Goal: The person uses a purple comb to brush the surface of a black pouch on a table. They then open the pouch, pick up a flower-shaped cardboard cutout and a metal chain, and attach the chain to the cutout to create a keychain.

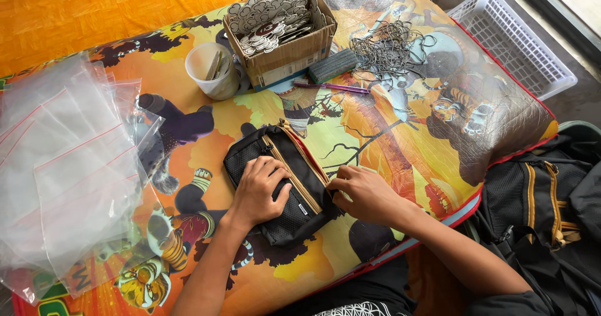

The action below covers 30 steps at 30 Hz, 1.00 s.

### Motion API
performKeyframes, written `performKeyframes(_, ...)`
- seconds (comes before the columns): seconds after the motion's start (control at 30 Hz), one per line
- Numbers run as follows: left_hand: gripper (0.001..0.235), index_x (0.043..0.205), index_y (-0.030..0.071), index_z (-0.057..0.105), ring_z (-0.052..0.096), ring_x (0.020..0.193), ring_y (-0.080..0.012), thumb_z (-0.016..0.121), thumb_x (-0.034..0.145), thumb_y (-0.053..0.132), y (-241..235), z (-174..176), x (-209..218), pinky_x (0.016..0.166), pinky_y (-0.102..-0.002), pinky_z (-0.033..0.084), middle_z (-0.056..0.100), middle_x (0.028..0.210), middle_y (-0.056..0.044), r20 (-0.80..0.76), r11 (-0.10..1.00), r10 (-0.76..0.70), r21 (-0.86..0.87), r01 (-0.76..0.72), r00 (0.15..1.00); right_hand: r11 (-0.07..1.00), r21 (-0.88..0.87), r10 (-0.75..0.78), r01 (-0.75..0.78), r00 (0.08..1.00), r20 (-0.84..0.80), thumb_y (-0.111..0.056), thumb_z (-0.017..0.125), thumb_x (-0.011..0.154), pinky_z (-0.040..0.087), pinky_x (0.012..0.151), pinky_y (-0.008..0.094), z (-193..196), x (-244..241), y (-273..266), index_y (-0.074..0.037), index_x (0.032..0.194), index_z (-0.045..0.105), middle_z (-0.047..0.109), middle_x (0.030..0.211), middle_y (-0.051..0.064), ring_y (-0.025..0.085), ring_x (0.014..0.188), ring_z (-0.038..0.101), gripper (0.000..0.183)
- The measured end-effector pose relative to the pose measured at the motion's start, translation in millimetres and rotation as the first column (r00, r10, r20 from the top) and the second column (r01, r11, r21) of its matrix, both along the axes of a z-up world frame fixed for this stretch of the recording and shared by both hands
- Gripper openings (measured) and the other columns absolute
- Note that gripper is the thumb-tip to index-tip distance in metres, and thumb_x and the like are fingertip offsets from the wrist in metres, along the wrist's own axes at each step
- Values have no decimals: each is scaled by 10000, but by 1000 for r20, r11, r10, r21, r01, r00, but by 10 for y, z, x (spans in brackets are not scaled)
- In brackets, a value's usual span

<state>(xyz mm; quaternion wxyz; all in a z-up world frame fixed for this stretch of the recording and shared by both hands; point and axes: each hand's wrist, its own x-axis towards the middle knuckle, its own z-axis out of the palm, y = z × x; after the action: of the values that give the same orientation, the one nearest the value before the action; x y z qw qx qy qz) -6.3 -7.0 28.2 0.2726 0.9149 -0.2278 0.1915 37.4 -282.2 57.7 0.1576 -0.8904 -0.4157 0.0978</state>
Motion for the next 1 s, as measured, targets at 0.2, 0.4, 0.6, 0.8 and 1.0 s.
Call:
performKeyframes(0.2,172,921,138,680,608,1051,-249,659,827,281,-123,19,-20,954,-444,448,656,963,-41,-29,975,79,208,-71,996,994,60,96,-96,995,6,-245,678,847,542,720,427,120,82,-4,-166,918,693,570,878,68,289,839,623,107)
performKeyframes(0.4,325,949,114,648,597,856,-292,695,807,403,-761,368,-393,737,-444,461,596,867,-69,-44,992,9,123,-3,999,961,275,86,-36,981,-172,-169,649,888,538,719,411,47,48,8,-117,862,604,554,817,53,286,841,642,74)
performKeyframes(0.6,309,921,79,552,484,754,-293,558,1017,373,-1098,67,-610,629,-427,364,497,852,-97,87,934,230,259,-245,969,927,375,90,26,953,-290,-90,606,914,468,690,368,76,-90,-46,-70,902,584,571,879,82,261,737,572,32)
performKeyframes(0.8,192,864,50,593,492,679,-278,517,1032,105,-1183,134,-641,603,-411,380,514,815,-94,249,967,210,91,-238,946,922,371,13,108,951,-309,-58,552,885,416,642,366,-54,-123,-89,-67,882,542,540,864,72,245,677,500,13)
performKeyframes(1.0,249,859,61,562,487,669,-275,496,1063,188,-1205,12,-664,637,-408,378,500,795,-84,225,972,169,123,-200,960,879,432,-93,202,961,-259,-17,528,869,386,628,403,-394,-89,-80,-50,867,507,484,848,92,277,653,453,40)
